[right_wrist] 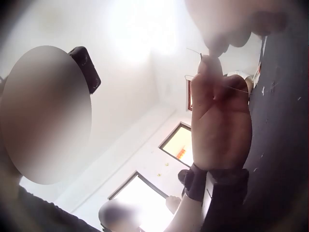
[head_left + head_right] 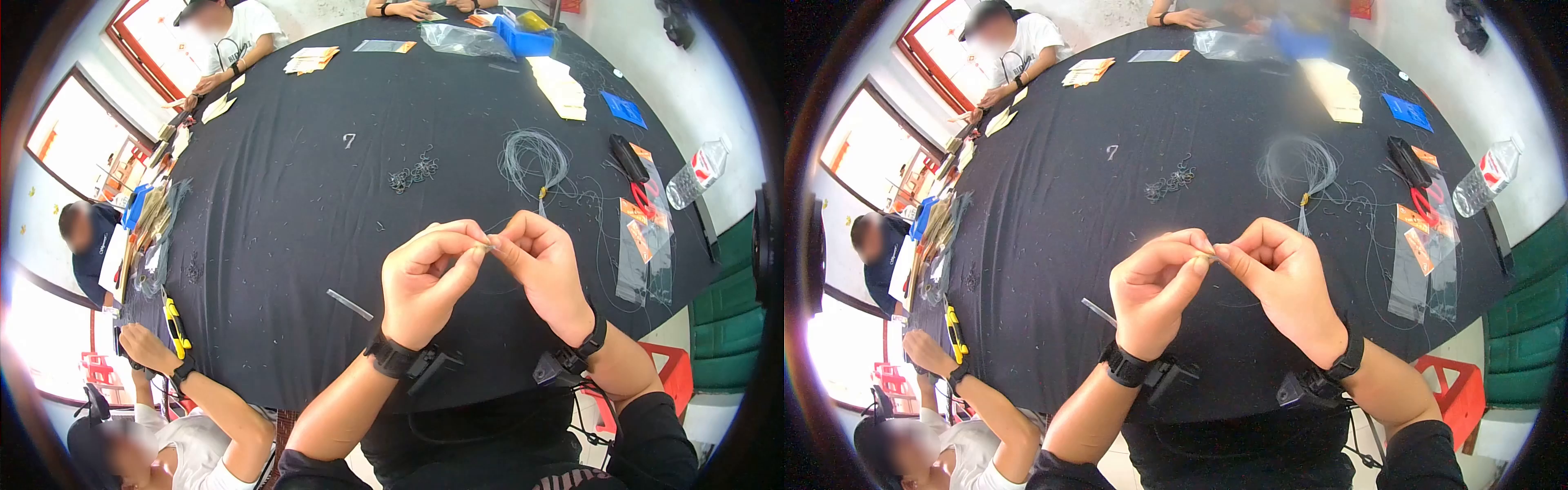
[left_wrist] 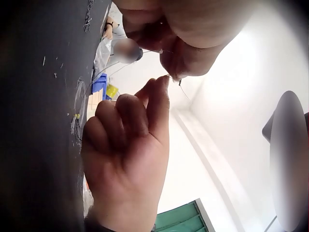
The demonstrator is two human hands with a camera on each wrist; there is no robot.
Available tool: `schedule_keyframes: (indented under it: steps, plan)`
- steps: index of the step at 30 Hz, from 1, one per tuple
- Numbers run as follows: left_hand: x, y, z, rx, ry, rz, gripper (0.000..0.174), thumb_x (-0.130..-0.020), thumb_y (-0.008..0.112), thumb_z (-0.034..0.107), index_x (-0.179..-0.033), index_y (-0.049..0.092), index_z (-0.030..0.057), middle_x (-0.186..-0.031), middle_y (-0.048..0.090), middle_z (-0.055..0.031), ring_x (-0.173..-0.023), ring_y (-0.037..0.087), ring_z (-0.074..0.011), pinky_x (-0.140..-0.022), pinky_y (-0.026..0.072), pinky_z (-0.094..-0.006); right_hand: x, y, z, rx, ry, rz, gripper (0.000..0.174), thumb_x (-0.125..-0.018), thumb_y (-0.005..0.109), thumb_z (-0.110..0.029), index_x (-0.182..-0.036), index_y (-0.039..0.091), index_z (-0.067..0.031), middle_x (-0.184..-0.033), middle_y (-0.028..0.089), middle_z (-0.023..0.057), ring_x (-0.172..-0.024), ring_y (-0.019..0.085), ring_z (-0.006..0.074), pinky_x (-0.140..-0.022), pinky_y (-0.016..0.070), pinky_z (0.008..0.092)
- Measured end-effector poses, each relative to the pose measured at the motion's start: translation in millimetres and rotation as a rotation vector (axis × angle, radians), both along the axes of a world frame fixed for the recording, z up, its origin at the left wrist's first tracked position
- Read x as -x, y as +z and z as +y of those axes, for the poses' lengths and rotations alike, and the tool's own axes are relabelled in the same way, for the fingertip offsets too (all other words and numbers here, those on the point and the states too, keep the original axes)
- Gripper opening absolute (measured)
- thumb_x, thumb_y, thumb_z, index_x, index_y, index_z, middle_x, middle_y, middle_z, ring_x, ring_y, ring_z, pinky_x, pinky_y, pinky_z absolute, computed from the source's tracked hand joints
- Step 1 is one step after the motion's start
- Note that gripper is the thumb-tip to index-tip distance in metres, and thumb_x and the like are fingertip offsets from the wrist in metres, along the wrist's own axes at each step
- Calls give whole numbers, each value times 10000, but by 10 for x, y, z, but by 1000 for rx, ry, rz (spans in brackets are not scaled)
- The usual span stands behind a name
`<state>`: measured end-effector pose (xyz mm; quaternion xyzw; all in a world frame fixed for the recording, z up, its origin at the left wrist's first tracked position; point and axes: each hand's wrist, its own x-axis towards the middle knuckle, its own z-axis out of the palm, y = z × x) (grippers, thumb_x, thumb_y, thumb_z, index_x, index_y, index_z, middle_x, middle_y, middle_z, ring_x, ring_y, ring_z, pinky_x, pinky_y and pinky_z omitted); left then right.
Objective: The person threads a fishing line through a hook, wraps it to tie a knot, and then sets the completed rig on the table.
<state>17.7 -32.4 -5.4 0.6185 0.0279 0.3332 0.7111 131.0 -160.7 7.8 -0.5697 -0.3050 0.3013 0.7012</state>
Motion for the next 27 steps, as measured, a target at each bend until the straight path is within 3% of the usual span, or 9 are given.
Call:
schedule_keyframes:
  steps: [2, 5, 10, 15, 16, 19, 20, 24, 27]
  plan:
    - [12, 3, -16, 49, 20, 41, 63, -911, 630, -51, -941, 675, -20, -1082, 653, -94, -932, 599, -108, -802, 486, -238, 48, 3, 17, -16, 6, 32, 162, -933, 708, -149, -856, 602, -54, -669, 548, -84, -584, 402, -30, -506, 274, 168]
    - [-30, -23, -18, 231, 59, -8, 53, -911, 642, -45, -948, 679, -34, -1090, 651, -69, -838, 584, -49, -669, 450, -166, 107, -42, 15, 2, -6, -57, 165, -934, 707, -152, -864, 587, -62, -670, 540, -85, -584, 396, -32, -507, 271, 171]
    - [-57, -94, -3, 441, 48, -14, 76, -955, 627, 82, -984, 676, 32, -1094, 651, -40, -1019, 599, -143, -952, 473, -351, 278, -59, 29, 40, 13, -261, 167, -948, 662, -85, -849, 535, -41, -662, 540, -41, -589, 465, 9, -527, 356, 190]
    - [-40, 25, 54, 720, -12, -93, 87, -971, 608, 135, -1008, 638, 62, -1085, 641, -15, -1073, 609, -170, -1016, 475, -509, 353, -156, 44, 97, 299, 107, 138, -964, 637, -96, -912, 523, -38, -764, 591, 9, -678, 569, 69, -608, 467, 222]
    - [-30, 63, 58, 760, -22, -110, 103, -967, 616, 134, -1033, 615, 55, -1080, 635, -18, -1072, 620, -150, -967, 536, -399, 356, -178, 50, 120, 361, 153, 136, -967, 634, -100, -918, 522, -40, -776, 591, 9, -698, 572, 68, -619, 473, 225]
    - [40, 57, 126, 907, -83, -82, 87, -972, 619, 106, -1010, 638, 30, -1056, 637, -33, -1003, 632, -128, -844, 547, -241, 342, -202, 55, 144, 458, 196, 130, -971, 630, -120, -956, 527, -43, -833, 615, 19, -780, 604, 80, -682, 500, 234]
    - [29, 56, 120, 902, -82, -112, 96, -966, 627, 97, -1015, 643, 15, -1053, 633, -38, -897, 617, -88, -743, 515, -179, 339, -230, 59, 138, 469, 200, 126, -966, 634, -113, -976, 532, -39, -860, 627, 30, -802, 614, 86, -696, 506, 235]
    - [17, 81, 118, 821, -35, -106, 97, -962, 607, 65, -1046, 602, 17, -1134, 596, -48, -802, 575, -56, -661, 480, -142, 266, -249, 80, 140, 497, 289, 143, -959, 605, -88, -1080, 554, -33, -1025, 665, 89, -917, 639, 117, -759, 524, 245]
    - [11, 57, 118, 747, -3, -100, 71, -953, 614, 46, -1003, 633, 0, -1133, 602, -67, -782, 570, -65, -645, 453, -162, 74, -23, 36, 190, 366, 691, 189, -956, 565, -87, -1138, 556, -39, -1125, 659, 109, -970, 637, 133, -785, 526, 250]
